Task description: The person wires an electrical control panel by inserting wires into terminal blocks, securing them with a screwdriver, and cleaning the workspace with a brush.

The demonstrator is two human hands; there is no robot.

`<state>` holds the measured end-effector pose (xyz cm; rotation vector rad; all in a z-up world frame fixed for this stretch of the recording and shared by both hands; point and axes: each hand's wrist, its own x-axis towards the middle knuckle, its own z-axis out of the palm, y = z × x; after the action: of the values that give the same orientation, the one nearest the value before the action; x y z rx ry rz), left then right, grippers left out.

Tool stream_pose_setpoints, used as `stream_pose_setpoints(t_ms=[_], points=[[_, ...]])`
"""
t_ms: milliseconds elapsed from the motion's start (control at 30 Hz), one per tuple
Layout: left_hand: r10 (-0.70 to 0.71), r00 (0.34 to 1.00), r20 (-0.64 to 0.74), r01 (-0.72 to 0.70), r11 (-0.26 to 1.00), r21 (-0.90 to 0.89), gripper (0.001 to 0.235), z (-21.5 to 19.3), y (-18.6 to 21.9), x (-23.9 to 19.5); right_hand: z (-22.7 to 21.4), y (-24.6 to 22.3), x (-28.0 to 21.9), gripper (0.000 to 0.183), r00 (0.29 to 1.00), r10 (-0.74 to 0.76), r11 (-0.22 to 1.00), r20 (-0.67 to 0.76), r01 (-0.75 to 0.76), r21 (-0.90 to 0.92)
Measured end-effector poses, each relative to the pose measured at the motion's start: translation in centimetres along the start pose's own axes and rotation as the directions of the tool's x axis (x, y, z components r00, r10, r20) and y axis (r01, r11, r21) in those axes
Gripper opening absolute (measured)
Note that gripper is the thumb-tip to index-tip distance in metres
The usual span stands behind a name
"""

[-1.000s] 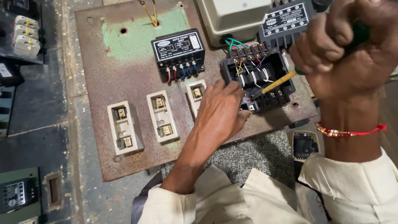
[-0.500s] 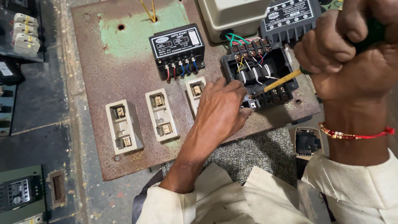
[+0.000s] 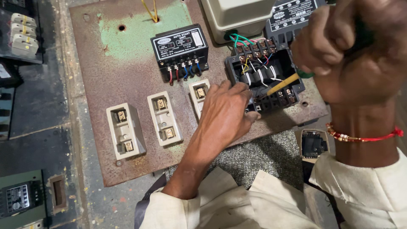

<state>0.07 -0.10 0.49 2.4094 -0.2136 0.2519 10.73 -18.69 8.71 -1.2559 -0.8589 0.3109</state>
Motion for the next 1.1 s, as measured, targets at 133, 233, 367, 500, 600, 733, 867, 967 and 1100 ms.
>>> stream_pose_setpoints(t_ms=[133, 233, 367, 500, 600, 733, 867, 967, 1100], points=[[0.007, 1.000, -0.006, -0.007, 1.000, 0.021, 0.036, -0.5, 0.1, -0.2, 1.3, -1.0, 2.4, 0.048, 0.966, -0.091, 0.985, 0.242, 0.123, -0.123], [0.041, 0.998, -0.050, -0.041, 0.999, 0.008, 0.034, -0.6, 0.2, -0.2, -0.5, -1.1, 6.1, 0.048, 0.747, -0.047, 0.992, 0.663, -0.046, 0.122], [0.029, 0.999, -0.034, -0.029, 0.999, -0.018, 0.031, -0.7, 0.0, -0.1, -2.1, -0.4, 6.9, 0.050, 0.718, 0.066, 0.960, 0.693, -0.236, 0.153], [-0.016, 1.000, 0.022, 0.017, 0.999, -0.048, 0.032, -0.2, -0.3, 0.1, 0.3, 0.4, 2.3, 0.057, 0.977, 0.193, 0.951, 0.090, -0.209, 0.227], [0.009, 1.000, -0.006, -0.009, 1.000, -0.029, 0.029, -0.2, -0.4, 0.2, 2.6, 0.8, 1.0, 0.056, 0.971, 0.145, 0.983, -0.189, -0.119, 0.142], [0.007, 1.000, -0.019, -0.007, 1.000, -0.017, 0.028, -0.6, -0.4, 0.3, 4.4, 0.4, 1.6, 0.054, 0.956, 0.023, 0.999, -0.294, -0.015, 0.028], [-0.023, 0.999, 0.033, 0.021, 0.998, 0.054, 0.029, -0.1, 0.4, -0.4, 5.3, -0.5, 1.1, 0.052, 0.975, 0.002, 1.000, -0.222, -0.006, -0.017], [0.005, 1.000, 0.025, -0.006, 0.998, 0.061, 0.030, -0.7, -0.1, -0.1, 3.0, -1.7, 3.0, 0.048, 0.950, 0.070, 0.997, 0.305, -0.071, -0.011], [0.067, 0.995, -0.080, -0.061, 0.996, 0.065, 0.031, 0.1, -0.2, 0.1, -1.8, -0.1, 6.4, 0.051, 0.729, 0.094, 0.968, 0.678, -0.227, 0.110]])
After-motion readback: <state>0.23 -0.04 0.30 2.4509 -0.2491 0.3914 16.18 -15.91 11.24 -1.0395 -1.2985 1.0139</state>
